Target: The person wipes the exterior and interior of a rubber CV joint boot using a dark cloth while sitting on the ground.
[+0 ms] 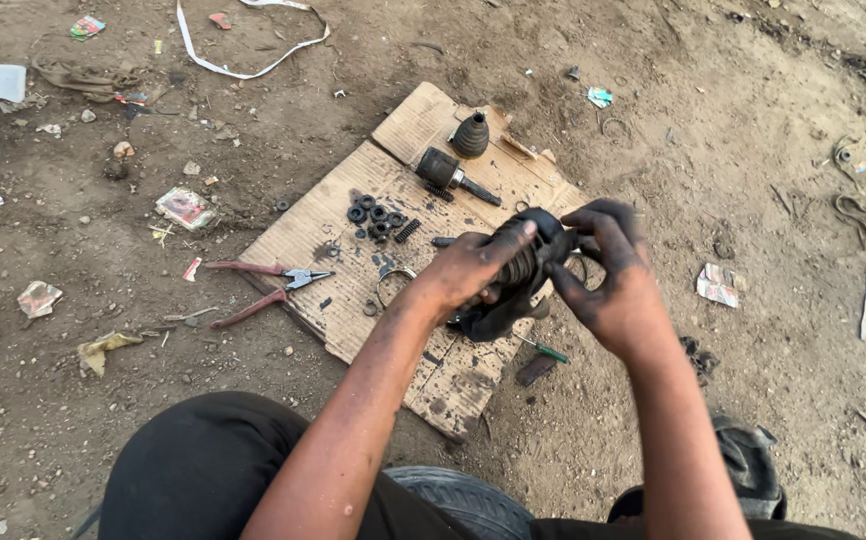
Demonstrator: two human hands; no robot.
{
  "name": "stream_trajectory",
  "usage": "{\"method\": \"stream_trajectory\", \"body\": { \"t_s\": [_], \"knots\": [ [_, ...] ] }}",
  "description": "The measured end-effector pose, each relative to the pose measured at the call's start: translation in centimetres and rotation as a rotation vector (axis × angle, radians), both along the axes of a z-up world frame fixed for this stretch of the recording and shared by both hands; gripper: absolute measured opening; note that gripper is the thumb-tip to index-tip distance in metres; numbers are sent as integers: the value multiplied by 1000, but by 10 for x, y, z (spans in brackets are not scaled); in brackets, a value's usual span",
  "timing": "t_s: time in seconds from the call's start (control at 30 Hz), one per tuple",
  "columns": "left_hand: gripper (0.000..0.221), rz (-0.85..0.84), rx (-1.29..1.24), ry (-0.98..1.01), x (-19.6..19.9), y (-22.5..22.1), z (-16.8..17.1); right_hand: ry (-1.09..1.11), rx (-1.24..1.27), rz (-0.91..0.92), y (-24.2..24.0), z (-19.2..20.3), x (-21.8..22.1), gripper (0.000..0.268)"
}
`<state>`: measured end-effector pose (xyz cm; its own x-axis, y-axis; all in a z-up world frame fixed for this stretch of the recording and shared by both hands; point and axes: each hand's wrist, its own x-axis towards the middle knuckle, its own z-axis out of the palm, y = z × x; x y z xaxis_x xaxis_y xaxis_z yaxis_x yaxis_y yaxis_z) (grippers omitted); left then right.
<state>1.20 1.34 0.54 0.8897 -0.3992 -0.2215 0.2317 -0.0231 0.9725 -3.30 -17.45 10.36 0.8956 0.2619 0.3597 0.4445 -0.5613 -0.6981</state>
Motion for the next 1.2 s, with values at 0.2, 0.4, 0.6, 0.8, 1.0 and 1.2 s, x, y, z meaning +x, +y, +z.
{"method": "stream_trajectory", "body": {
  "t_s": [0.2, 0.4, 0.6, 0.8, 1.0, 1.2],
  "knots": [
    [89, -191, 324, -121, -10, 10, 29, 347, 174, 59, -27, -28, 14, 25],
    [80, -226, 463, -199, -24, 26, 73, 299, 232, 81, -29, -40, 13, 22],
    [76, -167, 545, -296, -33, 30, 83, 287, 246, 88, -23, -42, 10, 22],
    [71, -263, 527, -157, -33, 28, 59, 402, 123, 43, -17, -55, 21, 23],
    [68, -205, 512, -60, -29, 13, 29, 487, 75, -14, -15, -73, 31, 23],
    [76, 46, 497, -212, -21, 4, 15, 205, 100, 70, -13, -62, 35, 30]
  ]
}}
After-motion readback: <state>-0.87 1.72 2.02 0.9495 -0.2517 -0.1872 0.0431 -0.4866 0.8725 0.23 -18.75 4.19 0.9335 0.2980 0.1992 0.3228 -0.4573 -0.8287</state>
